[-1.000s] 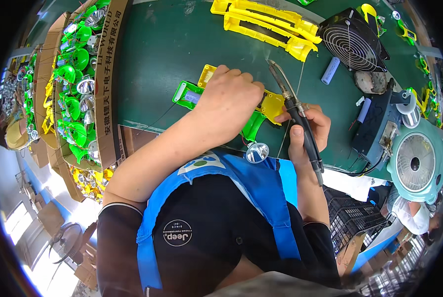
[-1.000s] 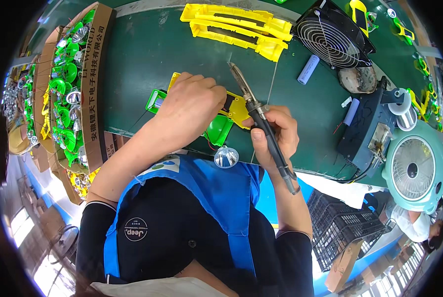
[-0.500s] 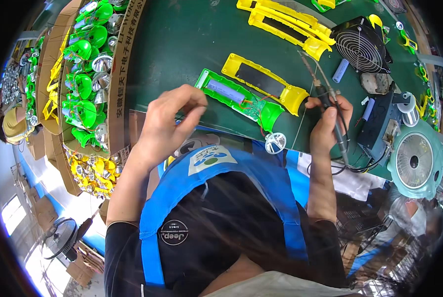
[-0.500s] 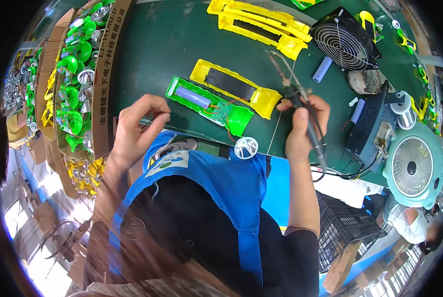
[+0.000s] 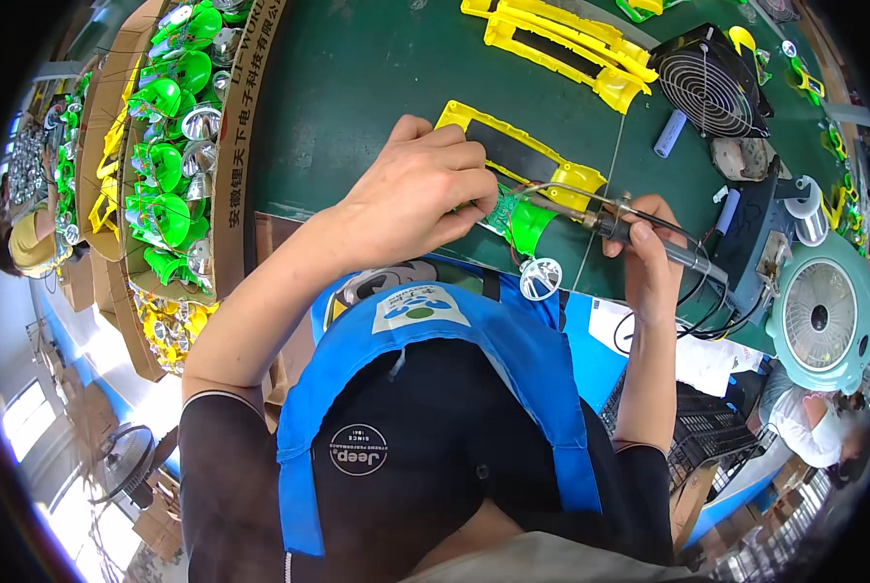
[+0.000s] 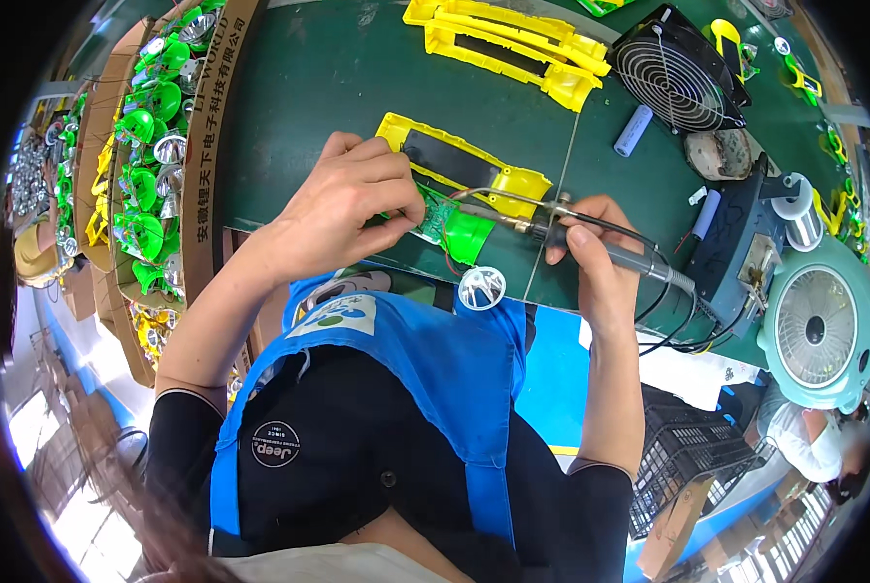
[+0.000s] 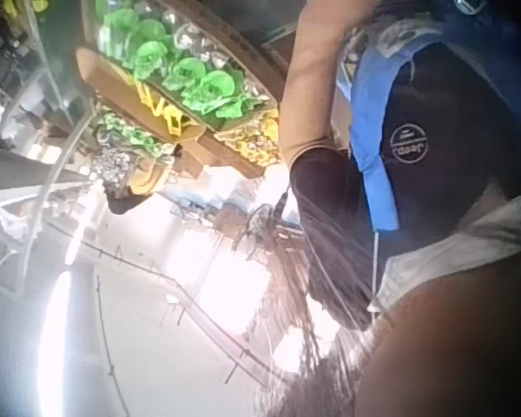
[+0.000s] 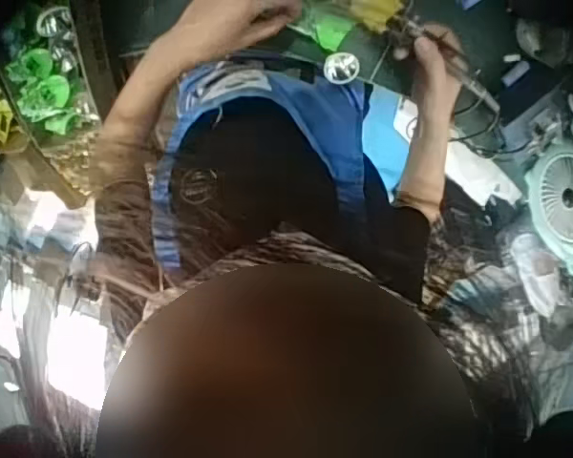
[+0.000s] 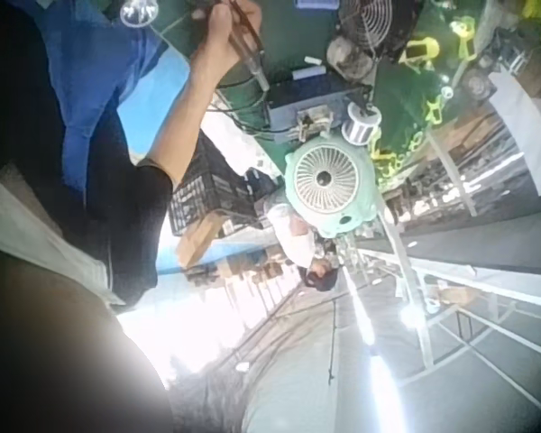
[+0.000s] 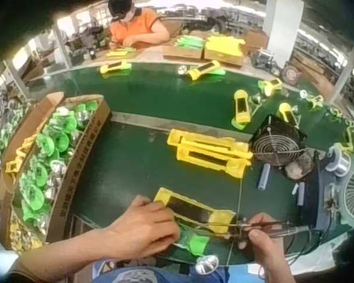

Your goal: Assembling portable solar-powered flashlights at a factory workstation, involving soldering components onto a circuit board and fitting them into the casing.

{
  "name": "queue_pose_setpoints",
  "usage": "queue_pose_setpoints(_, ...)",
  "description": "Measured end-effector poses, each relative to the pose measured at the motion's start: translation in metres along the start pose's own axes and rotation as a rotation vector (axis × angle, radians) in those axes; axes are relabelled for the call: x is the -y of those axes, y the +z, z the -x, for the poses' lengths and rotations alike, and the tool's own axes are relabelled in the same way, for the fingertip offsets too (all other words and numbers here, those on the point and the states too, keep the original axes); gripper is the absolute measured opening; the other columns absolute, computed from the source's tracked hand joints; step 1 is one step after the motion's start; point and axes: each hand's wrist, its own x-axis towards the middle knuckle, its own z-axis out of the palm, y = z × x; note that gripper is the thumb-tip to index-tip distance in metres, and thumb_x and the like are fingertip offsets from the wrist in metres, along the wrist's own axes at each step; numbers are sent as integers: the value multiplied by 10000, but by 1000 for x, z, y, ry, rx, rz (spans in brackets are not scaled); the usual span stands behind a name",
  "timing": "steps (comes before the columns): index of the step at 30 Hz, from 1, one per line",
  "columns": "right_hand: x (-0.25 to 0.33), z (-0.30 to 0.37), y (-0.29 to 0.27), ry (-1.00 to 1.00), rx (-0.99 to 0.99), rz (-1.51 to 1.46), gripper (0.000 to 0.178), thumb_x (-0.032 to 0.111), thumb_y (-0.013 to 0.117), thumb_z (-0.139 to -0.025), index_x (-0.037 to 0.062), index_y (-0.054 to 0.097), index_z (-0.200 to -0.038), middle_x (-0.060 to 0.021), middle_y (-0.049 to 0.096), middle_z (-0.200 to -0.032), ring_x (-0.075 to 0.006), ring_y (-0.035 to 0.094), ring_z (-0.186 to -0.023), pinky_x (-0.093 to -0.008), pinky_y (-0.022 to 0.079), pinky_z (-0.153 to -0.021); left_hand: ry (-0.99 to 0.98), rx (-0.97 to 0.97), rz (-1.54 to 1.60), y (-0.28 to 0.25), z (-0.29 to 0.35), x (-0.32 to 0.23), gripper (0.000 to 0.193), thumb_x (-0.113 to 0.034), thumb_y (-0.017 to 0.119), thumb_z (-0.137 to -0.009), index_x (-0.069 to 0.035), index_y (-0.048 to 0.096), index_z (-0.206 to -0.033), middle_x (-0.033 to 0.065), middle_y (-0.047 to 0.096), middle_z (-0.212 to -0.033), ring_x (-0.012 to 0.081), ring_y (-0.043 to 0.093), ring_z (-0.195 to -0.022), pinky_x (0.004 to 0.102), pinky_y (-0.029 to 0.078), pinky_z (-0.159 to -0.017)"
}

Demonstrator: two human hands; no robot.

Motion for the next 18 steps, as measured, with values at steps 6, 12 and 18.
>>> queue_pose_setpoints(6, 11, -14, 7, 75, 65, 90, 290, 227, 669, -812, -16, 557, -924, -87, 623, -766, -123, 606, -628, -244, 484, -645, -60, 45, -39, -3, -8, -5, 136, -52, 693, -710, -105, 574, -752, 20, 533, -765, 209, 531, -825, 377, 371, -826)
queue_pose_setpoints(12, 11, -15, 6, 91, 134, 131, 248, 168, 683, -813, -25, 562, -911, -78, 627, -774, -123, 636, -624, -232, 517, -606, -67, 44, -59, -2, -7, -5, 134, -58, 687, -716, -104, 566, -751, 25, 529, -764, 211, 533, -821, 384, 373, -831)
queue_pose_setpoints(18, 9, -13, 4, -1, 192, 231, 222, 135, 688, -800, -20, 553, -885, -64, 606, -771, -133, 642, -642, -242, 520, -588, -56, 25, -73, 0, -7, -7, 145, -59, 686, -701, -106, 556, -745, 25, 523, -753, 214, 538, -799, 388, 382, -814)
